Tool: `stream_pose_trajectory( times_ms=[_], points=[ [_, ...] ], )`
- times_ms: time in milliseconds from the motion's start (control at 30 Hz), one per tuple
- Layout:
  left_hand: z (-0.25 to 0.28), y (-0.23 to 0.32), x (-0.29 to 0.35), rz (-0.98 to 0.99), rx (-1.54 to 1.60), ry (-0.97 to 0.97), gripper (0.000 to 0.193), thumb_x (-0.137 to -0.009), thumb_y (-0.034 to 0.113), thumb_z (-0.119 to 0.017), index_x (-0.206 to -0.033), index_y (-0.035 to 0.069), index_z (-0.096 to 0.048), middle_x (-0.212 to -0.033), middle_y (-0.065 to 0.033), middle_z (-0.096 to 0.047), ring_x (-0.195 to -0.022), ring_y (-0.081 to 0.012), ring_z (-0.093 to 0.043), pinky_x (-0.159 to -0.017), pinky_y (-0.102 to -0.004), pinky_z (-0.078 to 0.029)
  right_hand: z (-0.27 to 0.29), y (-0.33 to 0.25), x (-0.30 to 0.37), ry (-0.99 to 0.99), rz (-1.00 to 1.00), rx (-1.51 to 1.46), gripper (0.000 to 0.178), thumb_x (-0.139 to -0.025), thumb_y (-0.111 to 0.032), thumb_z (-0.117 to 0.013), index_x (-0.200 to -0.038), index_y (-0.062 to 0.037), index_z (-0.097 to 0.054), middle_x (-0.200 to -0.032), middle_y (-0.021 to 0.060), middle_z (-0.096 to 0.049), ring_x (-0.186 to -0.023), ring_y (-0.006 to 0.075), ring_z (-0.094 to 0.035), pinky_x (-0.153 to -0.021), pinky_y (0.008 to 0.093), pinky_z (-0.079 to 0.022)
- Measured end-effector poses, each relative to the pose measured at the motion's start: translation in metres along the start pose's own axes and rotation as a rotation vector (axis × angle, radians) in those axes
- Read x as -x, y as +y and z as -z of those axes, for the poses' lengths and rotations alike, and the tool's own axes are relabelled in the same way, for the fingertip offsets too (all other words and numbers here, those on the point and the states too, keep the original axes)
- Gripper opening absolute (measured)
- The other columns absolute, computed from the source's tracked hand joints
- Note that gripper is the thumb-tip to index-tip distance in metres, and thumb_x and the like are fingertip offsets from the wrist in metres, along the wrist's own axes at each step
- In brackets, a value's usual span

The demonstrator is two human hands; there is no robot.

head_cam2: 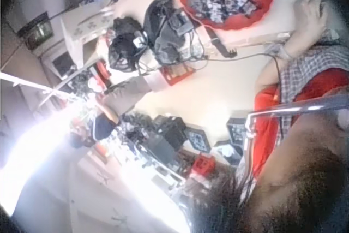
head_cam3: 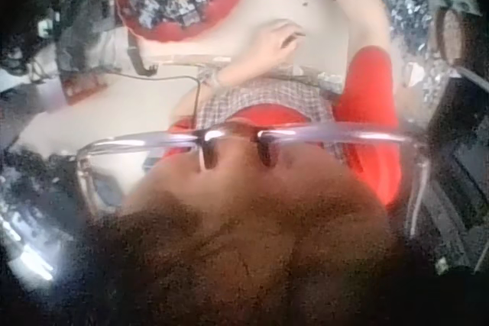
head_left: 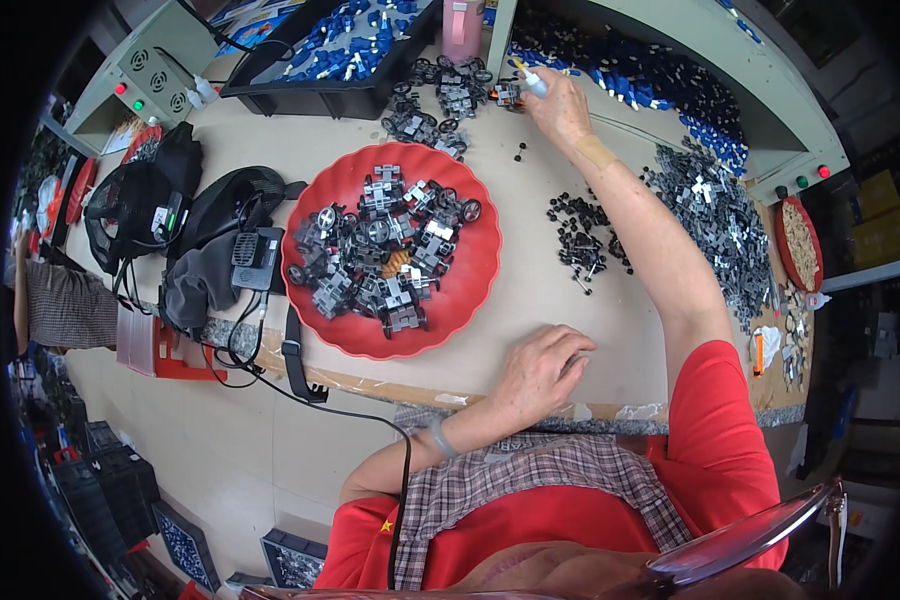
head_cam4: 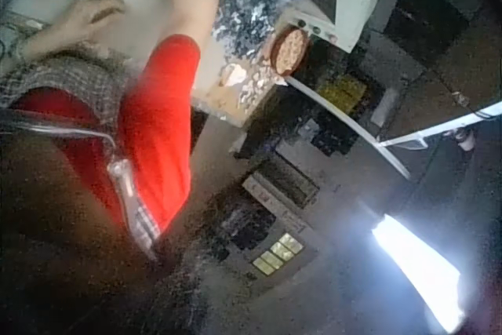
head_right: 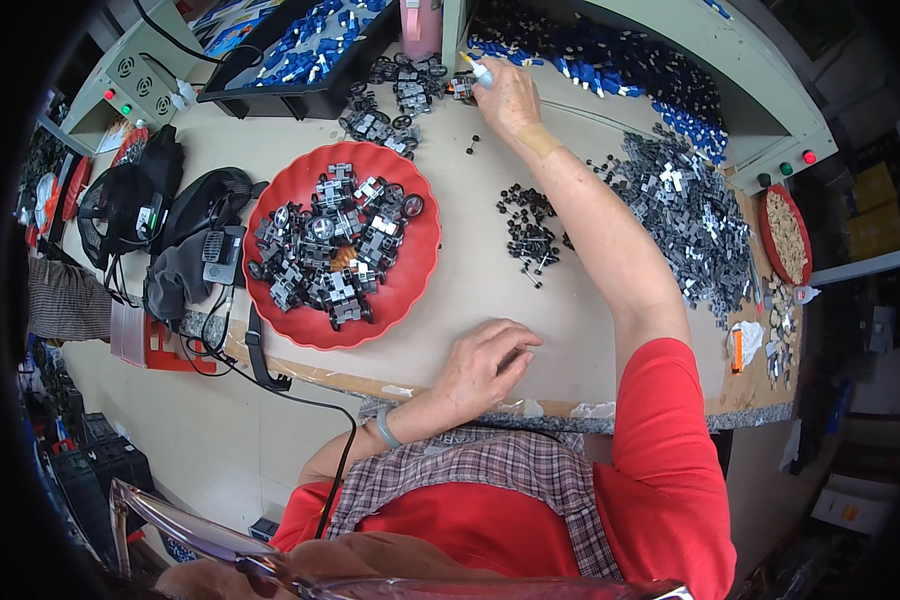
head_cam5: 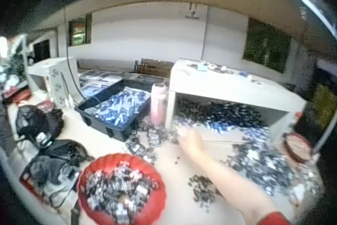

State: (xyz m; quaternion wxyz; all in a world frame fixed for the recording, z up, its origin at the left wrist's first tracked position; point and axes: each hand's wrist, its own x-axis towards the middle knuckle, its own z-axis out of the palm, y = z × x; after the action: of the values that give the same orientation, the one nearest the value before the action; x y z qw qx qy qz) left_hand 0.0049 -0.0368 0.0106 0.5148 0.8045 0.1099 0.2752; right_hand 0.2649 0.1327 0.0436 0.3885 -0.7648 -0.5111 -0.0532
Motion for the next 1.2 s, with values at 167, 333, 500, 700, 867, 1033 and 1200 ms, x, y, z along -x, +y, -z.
stream_pose_trajectory(
  times_ms=[167, 333, 500, 700, 867, 1033, 1200],
  points=[
    [0.002, 0.001, -0.001, -0.002, 0.018, -0.011, 0.015, -0.078, 0.002, -0.06, -0.093, 0.002, -0.061, -0.089, -0.0111, -0.061, -0.078, -0.0272, -0.06, -0.068, -0.0358, -0.05, -0.022, 0.009, -0.024, -0.001, 0.0, 0.103, 0.034, -0.075, -0.017, -0.068, -0.108, -0.0114, -0.063, -0.098, 0.0151, -0.065, -0.091, 0.0337, -0.062, -0.083, 0.0416, -0.048],
    [0.003, 0.0, -0.001, -0.013, 0.019, -0.001, 0.014, -0.078, 0.002, -0.06, -0.092, 0.002, -0.061, -0.089, -0.0111, -0.061, -0.078, -0.0277, -0.06, -0.068, -0.0367, -0.049, -0.03, 0.004, -0.024, -0.128, -0.101, 0.152, 0.032, -0.075, -0.018, -0.069, -0.106, -0.0107, -0.064, -0.092, 0.0158, -0.066, -0.087, 0.0328, -0.062, -0.08, 0.0419, -0.049],
    [0.003, 0.001, -0.001, -0.003, 0.026, -0.008, 0.014, -0.079, 0.002, -0.059, -0.093, 0.001, -0.061, -0.09, -0.011, -0.061, -0.08, -0.0247, -0.06, -0.068, -0.034, -0.049, -0.011, 0.002, -0.014, -0.128, -0.201, -0.282, 0.026, -0.075, -0.01, -0.069, -0.101, -0.008, -0.067, -0.081, 0.006, -0.065, -0.062, 0.0125, -0.058, -0.061, 0.0264, -0.048],
    [0.004, -0.001, 0.0, 0.348, 0.729, 0.057, 0.023, -0.091, 0.011, -0.053, -0.111, 0.0, -0.056, -0.104, -0.0095, -0.062, -0.086, -0.0166, -0.061, -0.075, -0.0285, -0.048, 0.075, -0.042, 0.075, -0.255, -0.24, -0.843, 0.025, -0.079, -0.005, -0.066, -0.104, -0.0038, -0.064, -0.083, -0.0003, -0.063, -0.061, 0.0046, -0.055, -0.054, 0.0189, -0.045],
    [0.021, -0.004, -0.012, 0.436, 1.189, 0.148, 0.03, -0.094, 0.016, -0.049, -0.119, -0.002, -0.05, -0.108, -0.0128, -0.06, -0.087, -0.0184, -0.061, -0.075, -0.0275, -0.048, 0.116, -0.059, 0.159, -0.369, -0.101, -0.924, 0.021, -0.077, -0.003, -0.067, -0.098, -0.0026, -0.064, -0.095, 0.0049, -0.06, -0.082, 0.0083, -0.058, -0.061, 0.0193, -0.048],
    [0.015, -0.01, -0.008, 0.389, 1.15, 0.161, 0.031, -0.093, 0.016, -0.053, -0.118, -0.002, -0.051, -0.103, -0.0096, -0.061, -0.086, -0.0156, -0.061, -0.075, -0.0261, -0.049, 0.126, -0.051, 0.195, -0.299, 0.21, -0.574, 0.026, -0.07, 0.002, -0.071, -0.094, -0.005, -0.066, -0.098, 0.0092, -0.06, -0.086, 0.017, -0.06, -0.071, 0.0263, -0.051],
    [0.014, -0.01, -0.009, 0.396, 1.132, 0.139, 0.032, -0.092, 0.015, -0.055, -0.119, -0.002, -0.051, -0.098, -0.009, -0.062, -0.087, -0.0148, -0.062, -0.076, -0.0262, -0.05, 0.128, -0.053, 0.22, -0.103, 0.468, -0.338, 0.032, -0.065, -0.003, -0.077, -0.093, -0.0072, -0.062, -0.096, 0.0099, -0.06, -0.084, 0.0217, -0.063, -0.062, 0.0284, -0.054]
  ],
)
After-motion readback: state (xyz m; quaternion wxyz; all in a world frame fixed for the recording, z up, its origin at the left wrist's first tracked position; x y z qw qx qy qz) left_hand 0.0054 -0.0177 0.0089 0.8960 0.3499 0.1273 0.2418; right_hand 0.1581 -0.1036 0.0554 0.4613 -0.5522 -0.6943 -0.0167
